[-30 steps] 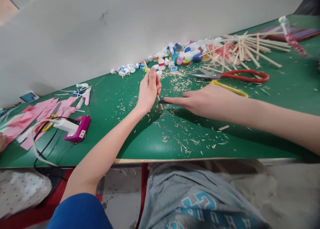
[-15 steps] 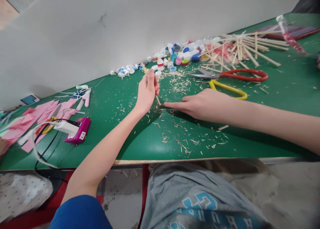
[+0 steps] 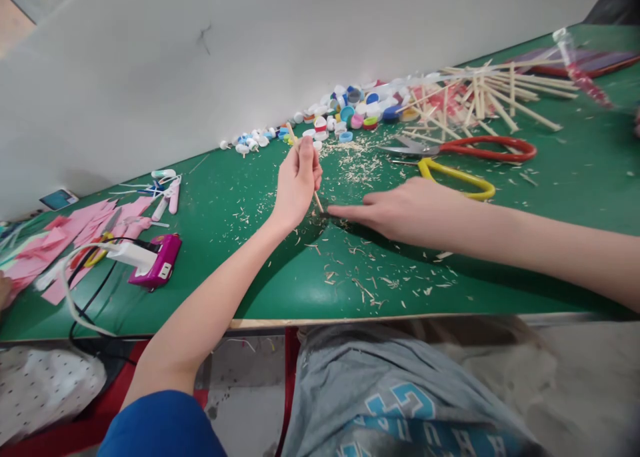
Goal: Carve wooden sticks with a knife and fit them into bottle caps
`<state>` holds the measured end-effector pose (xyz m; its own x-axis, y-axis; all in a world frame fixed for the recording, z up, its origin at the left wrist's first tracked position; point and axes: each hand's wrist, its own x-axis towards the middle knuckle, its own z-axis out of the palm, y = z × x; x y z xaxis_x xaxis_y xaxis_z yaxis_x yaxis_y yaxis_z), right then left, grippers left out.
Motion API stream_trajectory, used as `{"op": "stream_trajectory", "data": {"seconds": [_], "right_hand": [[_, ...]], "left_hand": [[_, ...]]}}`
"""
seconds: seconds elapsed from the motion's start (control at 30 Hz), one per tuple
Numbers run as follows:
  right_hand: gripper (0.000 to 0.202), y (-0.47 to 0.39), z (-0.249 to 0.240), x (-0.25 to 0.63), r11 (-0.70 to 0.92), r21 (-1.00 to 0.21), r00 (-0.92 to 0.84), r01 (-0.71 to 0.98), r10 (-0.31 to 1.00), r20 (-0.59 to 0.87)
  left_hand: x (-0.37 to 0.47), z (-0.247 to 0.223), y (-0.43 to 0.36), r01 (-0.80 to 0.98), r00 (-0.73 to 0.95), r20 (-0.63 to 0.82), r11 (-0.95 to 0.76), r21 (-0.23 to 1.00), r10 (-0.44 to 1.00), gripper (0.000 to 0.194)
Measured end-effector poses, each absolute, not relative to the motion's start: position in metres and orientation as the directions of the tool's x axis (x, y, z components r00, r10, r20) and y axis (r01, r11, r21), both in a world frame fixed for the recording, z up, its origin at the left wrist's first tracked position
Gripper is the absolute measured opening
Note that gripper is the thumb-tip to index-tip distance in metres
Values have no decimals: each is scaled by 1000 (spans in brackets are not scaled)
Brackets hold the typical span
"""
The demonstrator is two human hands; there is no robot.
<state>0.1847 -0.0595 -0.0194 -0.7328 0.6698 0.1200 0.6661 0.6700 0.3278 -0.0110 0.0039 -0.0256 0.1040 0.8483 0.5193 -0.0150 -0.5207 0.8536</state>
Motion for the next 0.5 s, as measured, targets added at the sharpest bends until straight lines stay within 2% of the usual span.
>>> {"op": "stream_trajectory", "data": {"seconds": [0.07,0.2,0.37,0.5], "right_hand": [[66,-60,-20,185,685,326,-746,651,658,106],[68,-61,-18,184,621,370,-710,691,679,186],[69,-62,-16,183,605,394,-703,692,688,179],[71,-62,-18,183,642,368,-723,673,676,143]], "left_hand": [[-11,-25,3,-17,106,521,-522,853,847,46],[-11,-26,6,-21,99,527,-528,849,844,48],[-12,-26,8,-18,101,506,-507,862,857,45],[-11,-24,8,-44,91,482,-480,876,871,44]]}}
